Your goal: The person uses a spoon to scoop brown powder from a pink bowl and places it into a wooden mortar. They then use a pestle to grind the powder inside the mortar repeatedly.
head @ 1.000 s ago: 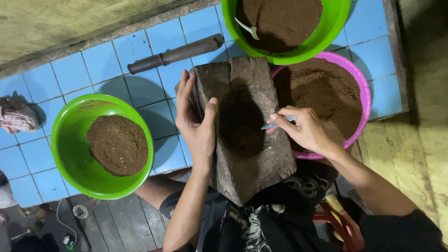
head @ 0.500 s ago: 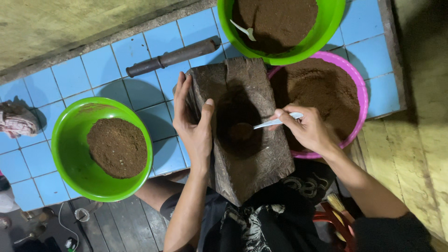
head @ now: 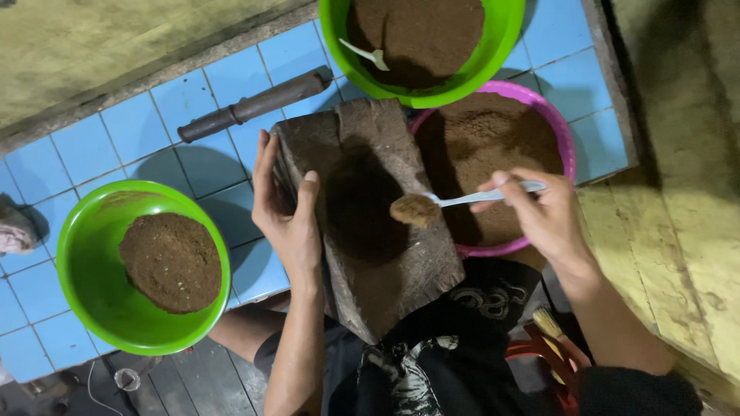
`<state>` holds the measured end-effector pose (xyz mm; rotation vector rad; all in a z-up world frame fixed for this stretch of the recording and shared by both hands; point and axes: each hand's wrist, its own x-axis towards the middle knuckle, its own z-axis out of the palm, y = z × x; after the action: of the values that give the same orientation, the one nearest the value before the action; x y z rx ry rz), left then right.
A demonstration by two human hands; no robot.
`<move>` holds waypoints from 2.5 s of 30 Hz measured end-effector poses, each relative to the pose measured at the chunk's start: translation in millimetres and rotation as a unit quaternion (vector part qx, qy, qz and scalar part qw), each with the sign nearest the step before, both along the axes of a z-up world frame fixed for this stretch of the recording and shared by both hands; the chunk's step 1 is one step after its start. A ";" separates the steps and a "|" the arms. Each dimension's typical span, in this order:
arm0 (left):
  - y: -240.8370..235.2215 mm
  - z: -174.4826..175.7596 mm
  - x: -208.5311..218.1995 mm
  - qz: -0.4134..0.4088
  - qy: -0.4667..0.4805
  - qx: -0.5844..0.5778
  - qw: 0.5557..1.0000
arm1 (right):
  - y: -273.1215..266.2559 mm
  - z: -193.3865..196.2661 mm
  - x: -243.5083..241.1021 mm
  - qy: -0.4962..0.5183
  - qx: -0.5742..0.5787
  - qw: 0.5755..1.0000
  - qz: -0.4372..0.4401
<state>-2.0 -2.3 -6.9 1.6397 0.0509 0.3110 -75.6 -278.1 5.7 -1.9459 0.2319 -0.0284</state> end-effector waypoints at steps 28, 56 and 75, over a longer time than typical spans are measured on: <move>-2.1 -3.1 -0.7 0.000 -0.006 0.014 1.000 | -46.4 -57.3 -51.1 -0.235 -0.189 0.953 -0.017; -2.1 3.0 0.8 0.008 -0.001 0.006 1.000 | 38.2 -65.4 -48.1 -0.231 -0.171 0.939 0.191; -0.3 0.5 1.6 0.004 0.008 0.004 1.000 | 81.6 -14.6 -19.2 -0.085 -0.022 0.983 0.163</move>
<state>-0.4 -2.6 -6.4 1.6495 0.0679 0.3051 -94.9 -196.5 -8.9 -1.9910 -0.2026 0.0165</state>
